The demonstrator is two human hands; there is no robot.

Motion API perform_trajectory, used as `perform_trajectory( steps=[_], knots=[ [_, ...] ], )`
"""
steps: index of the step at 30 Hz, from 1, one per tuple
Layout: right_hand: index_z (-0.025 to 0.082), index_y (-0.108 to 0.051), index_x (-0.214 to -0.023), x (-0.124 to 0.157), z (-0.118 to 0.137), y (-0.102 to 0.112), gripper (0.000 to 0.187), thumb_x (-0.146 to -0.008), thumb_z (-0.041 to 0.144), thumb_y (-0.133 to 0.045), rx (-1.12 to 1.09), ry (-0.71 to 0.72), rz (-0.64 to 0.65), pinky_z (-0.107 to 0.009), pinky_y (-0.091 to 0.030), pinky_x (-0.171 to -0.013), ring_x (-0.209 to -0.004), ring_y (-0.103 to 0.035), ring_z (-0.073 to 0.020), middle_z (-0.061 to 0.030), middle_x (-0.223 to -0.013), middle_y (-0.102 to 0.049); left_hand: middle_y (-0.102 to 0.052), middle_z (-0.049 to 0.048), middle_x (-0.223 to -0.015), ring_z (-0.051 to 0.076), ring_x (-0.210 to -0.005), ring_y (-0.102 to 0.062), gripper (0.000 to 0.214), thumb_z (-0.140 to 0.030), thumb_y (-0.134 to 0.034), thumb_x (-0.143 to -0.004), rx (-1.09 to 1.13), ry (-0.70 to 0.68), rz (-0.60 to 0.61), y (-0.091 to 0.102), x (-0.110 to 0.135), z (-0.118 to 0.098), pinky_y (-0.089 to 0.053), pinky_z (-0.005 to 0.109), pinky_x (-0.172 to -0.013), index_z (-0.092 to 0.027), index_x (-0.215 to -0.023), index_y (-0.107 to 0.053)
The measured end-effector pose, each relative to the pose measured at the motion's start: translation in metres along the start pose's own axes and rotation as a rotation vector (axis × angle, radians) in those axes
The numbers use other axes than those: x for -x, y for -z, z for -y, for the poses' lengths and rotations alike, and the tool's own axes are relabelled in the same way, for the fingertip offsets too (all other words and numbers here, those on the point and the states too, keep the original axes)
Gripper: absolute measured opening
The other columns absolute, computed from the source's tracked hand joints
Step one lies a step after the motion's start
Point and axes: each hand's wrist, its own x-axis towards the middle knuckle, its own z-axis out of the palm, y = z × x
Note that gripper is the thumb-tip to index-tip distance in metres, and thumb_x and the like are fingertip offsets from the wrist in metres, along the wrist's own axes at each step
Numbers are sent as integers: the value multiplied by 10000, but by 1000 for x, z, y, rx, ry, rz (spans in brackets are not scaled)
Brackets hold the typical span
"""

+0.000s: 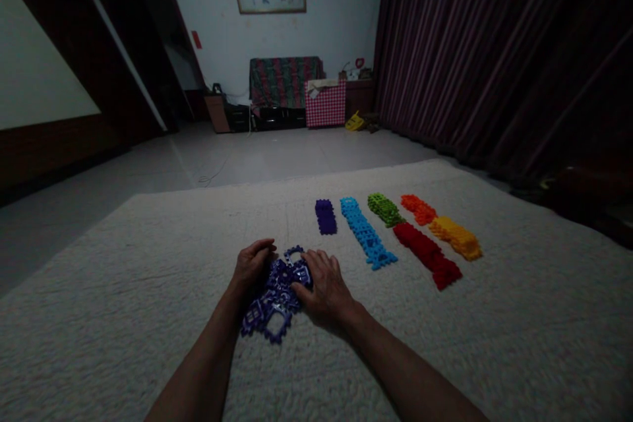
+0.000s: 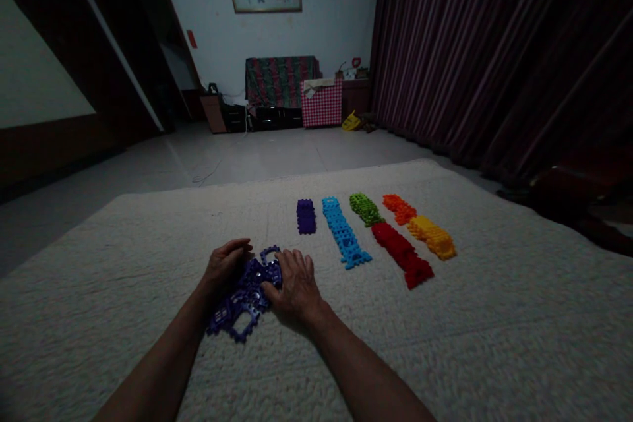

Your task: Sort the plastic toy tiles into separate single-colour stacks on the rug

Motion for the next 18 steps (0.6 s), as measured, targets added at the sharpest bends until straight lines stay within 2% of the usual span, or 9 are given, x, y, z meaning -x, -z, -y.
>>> perform_trajectory(
  steps=[5,12,18],
  knots=[
    [177,-540,-1288,-3,0,4,460,-866,332,-636,-66,49,-24,-516,-290,-1103,-1223,-504,-279,-119,-1273,-624,-760,103,-906,217,-794,-693,420,-390,-720,-643,-175,-61,52,-5,2,-2,-516,323,-760,-141,-979,-757],
    [192,-579,-1169,-7,-4,6,344,-835,239,-645,-95,85,-49,-464,-345,-1024,-1148,-534,-262,-102,-1189,-650,-767,83,-878,238,-842,-684,399,-394,-661,-679,-296,-118,108,-18,10,-6,-505,348,-823,-146,-976,-761],
    [208,-616,-1063,-8,-5,6,227,-843,153,-595,-130,97,-63,-440,-344,-1019,-1132,-542,-233,-74,-1156,-657,-775,85,-902,253,-890,-684,377,-413,-687,-664,-331,-132,107,-18,15,-10,-498,365,-867,-163,-930,-779]
  ],
)
